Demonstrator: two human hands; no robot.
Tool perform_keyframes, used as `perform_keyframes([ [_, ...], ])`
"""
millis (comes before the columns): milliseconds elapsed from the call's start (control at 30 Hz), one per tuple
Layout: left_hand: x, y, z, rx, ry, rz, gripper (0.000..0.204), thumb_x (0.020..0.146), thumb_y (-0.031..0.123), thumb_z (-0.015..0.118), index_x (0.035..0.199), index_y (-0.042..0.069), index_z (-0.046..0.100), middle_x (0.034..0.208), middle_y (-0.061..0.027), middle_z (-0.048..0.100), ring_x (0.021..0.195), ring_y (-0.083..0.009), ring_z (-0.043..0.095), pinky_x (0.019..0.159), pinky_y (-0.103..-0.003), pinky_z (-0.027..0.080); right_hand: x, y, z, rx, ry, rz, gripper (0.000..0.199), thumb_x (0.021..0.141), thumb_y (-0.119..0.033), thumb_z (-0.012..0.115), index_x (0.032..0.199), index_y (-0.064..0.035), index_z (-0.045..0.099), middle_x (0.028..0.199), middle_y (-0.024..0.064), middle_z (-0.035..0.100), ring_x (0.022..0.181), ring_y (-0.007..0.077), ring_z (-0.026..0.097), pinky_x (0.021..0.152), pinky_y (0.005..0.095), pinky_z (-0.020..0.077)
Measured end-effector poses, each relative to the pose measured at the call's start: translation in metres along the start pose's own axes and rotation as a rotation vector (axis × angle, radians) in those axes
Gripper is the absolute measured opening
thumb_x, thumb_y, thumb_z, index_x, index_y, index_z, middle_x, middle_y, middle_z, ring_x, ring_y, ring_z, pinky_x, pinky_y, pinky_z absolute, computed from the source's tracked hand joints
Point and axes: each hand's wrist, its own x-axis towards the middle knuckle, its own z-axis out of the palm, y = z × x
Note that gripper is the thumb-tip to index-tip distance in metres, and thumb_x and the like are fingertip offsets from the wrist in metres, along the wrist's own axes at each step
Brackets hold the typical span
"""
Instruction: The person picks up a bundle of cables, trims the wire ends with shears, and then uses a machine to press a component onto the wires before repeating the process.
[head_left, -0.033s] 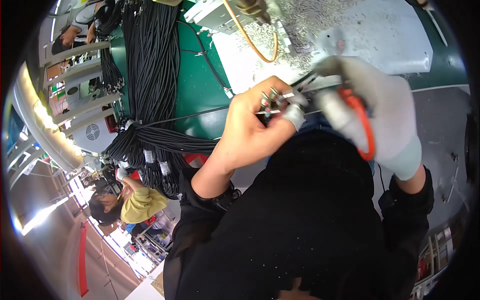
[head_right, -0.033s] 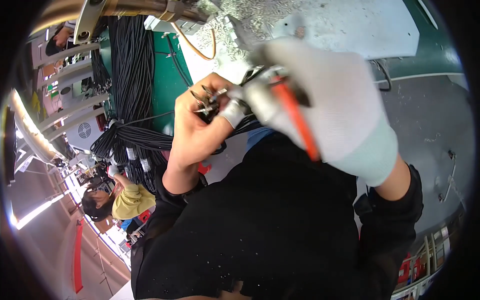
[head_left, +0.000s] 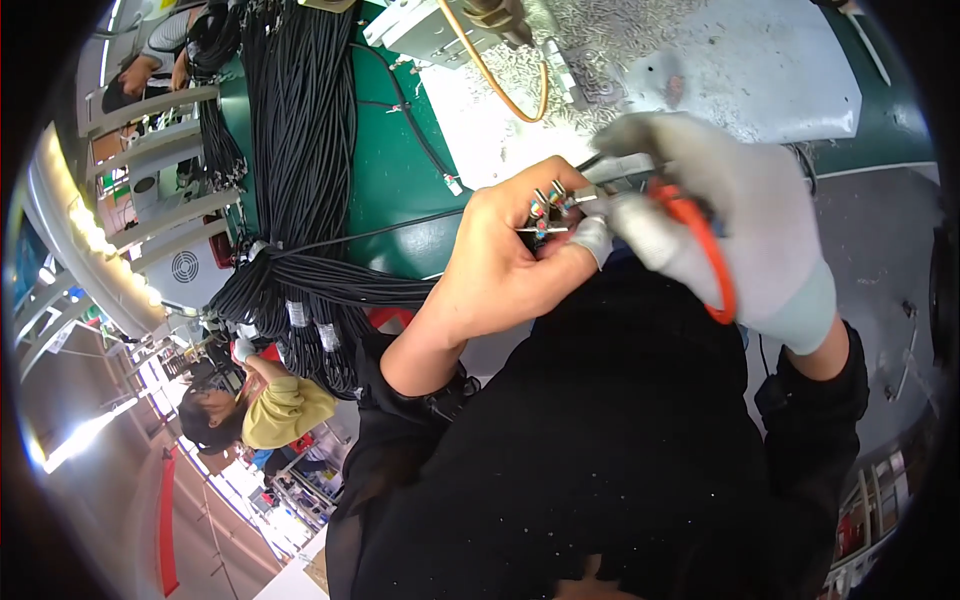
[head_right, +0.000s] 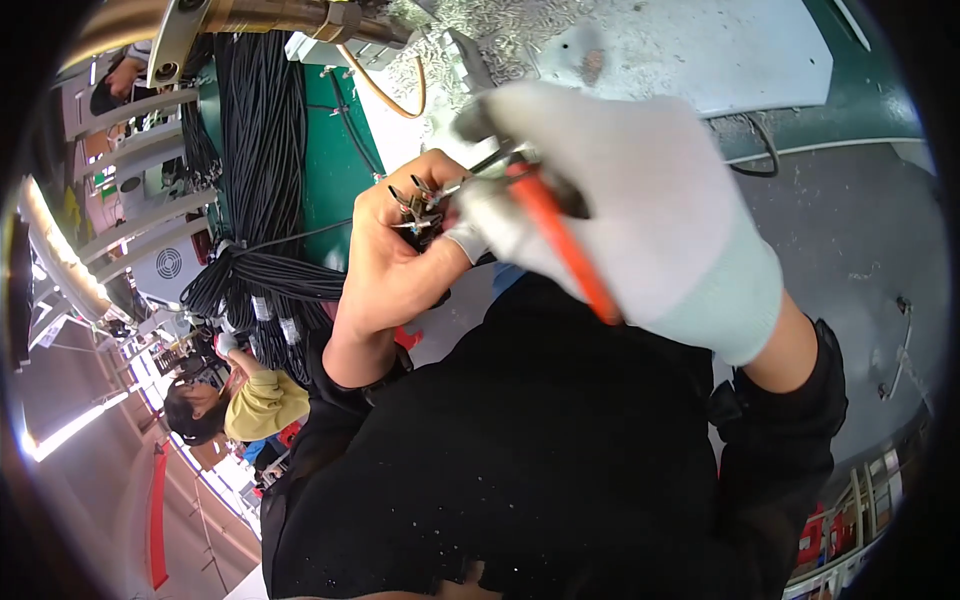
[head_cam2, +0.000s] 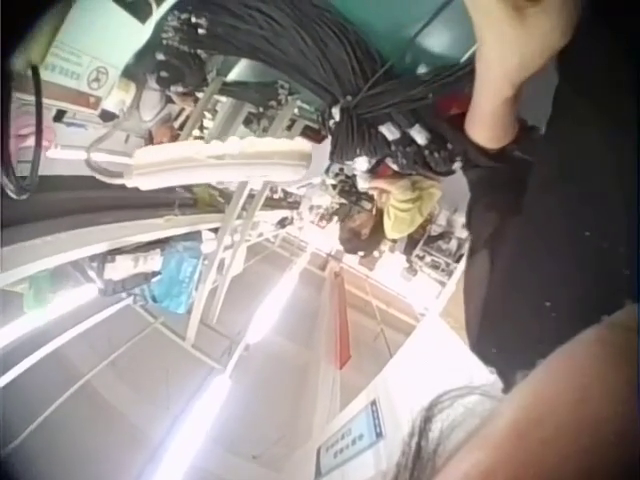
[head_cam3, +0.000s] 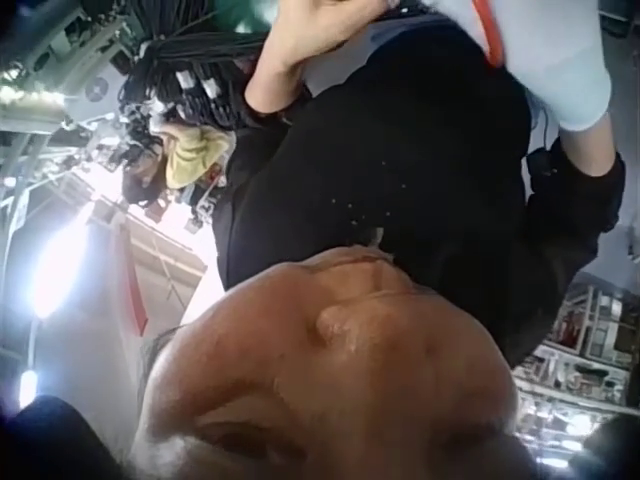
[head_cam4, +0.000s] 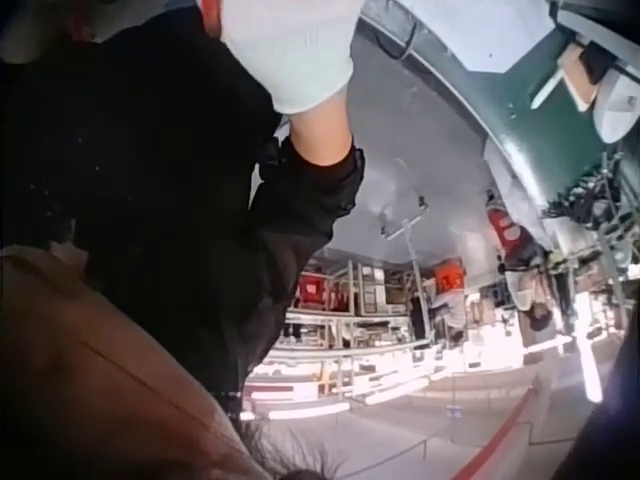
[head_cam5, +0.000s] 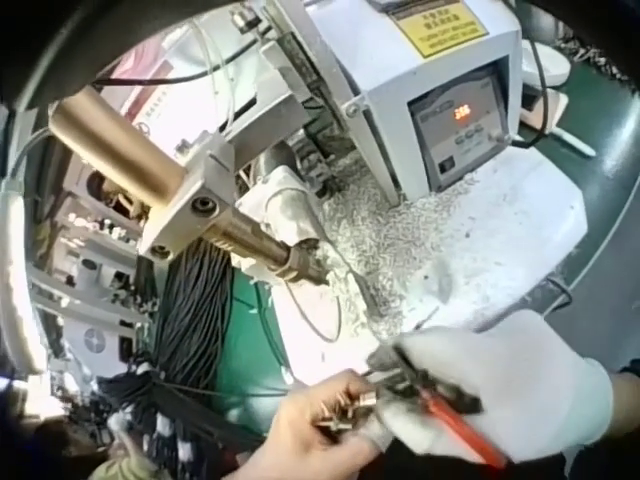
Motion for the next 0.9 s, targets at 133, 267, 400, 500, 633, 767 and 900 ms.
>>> perform_keyframes([
  [133, -0.006, 0.012, 0.002, 0.131, -0.141, -0.069, 0.030, 0.071, 0.003, 0.067, 0.097, 0.000, 0.051, 0.064, -0.0060, 0.051, 0.056, -0.0127, 0.054, 0.052, -0.029, 0.044, -0.002, -0.008, 0.005, 0.204, -0.167, -0.058, 0.020, 0.089, -0.021, 0.058, 0.085, -0.0008, 0.059, 0.056, 0.0020, 0.053, 0.046, 0.0067, 0.051, 0.044, 0.0226, 0.0395],
  [267, -0.016, 0.014, 0.013, 0.363, 0.037, 0.112, 0.033, 0.067, 0.003, 0.068, 0.095, -0.001, 0.051, 0.068, -0.0110, 0.051, 0.058, -0.0144, 0.055, 0.054, -0.028, 0.043, -0.003, -0.020, -0.009, 0.444, -0.361, 0.263, 0.019, 0.088, -0.019, 0.058, 0.085, 0.0000, 0.058, 0.059, 0.0033, 0.056, 0.046, 0.0079, 0.052, 0.044, 0.0226, 0.0403],
  [400, -0.019, 0.019, 0.018, 0.310, 0.086, 0.157, 0.022, 0.073, -0.001, 0.067, 0.092, 0.000, 0.055, 0.074, 0.0047, 0.057, 0.061, -0.0027, 0.049, 0.057, -0.018, 0.040, -0.008, -0.026, -0.022, 0.777, -0.535, 0.559, 0.020, 0.088, -0.019, 0.058, 0.085, 0.0007, 0.058, 0.062, 0.0043, 0.057, 0.047, 0.0085, 0.053, 0.044, 0.0228, 0.0412],
  [500, -0.022, 0.026, 0.019, -0.253, 0.200, -0.027, 0.016, 0.080, -0.001, 0.063, 0.093, 0.001, 0.054, 0.071, 0.0036, 0.055, 0.057, -0.0023, 0.047, 0.053, -0.018, 0.037, -0.019, -0.025, -0.019, 0.853, -0.454, 0.505, 0.020, 0.088, -0.019, 0.059, 0.085, 0.0008, 0.058, 0.063, 0.0058, 0.057, 0.050, 0.0087, 0.055, 0.046, 0.0235, 0.0421],
  [633, -0.024, 0.025, 0.013, -0.336, 0.195, -0.068, 0.016, 0.081, -0.005, 0.064, 0.090, 0.002, 0.053, 0.076, 0.0038, 0.059, 0.067, 0.0010, 0.050, 0.056, -0.017, 0.038, -0.033, -0.028, -0.004, 0.322, -0.107, 0.144, 0.015, 0.082, -0.012, 0.065, 0.087, 0.0008, 0.059, 0.063, 0.0081, 0.056, 0.056, 0.0133, 0.059, 0.050, 0.0265, 0.0438],
  [767, -0.025, 0.028, 0.012, -0.524, 0.246, -0.092, 0.016, 0.080, -0.006, 0.064, 0.090, 0.002, 0.054, 0.075, 0.0032, 0.058, 0.065, 0.0017, 0.048, 0.055, -0.016, 0.036, -0.038, -0.025, 0.004, -0.084, 0.172, -0.274, 0.018, 0.075, -0.004, 0.070, 0.091, -0.0007, 0.061, 0.064, 0.0091, 0.055, 0.059, 0.0191, 0.060, 0.054, 0.0289, 0.0449],
  [900, -0.026, 0.030, 0.014, -0.506, 0.233, -0.137, 0.018, 0.078, -0.006, 0.064, 0.091, 0.002, 0.055, 0.072, 0.0035, 0.057, 0.062, 0.0009, 0.047, 0.053, -0.016, 0.036, -0.042, -0.028, 0.007, -0.308, 0.133, -0.357, 0.025, 0.070, 0.001, 0.072, 0.093, -0.0022, 0.063, 0.064, 0.0079, 0.056, 0.054, 0.0212, 0.056, 0.052, 0.0296, 0.0446],
])
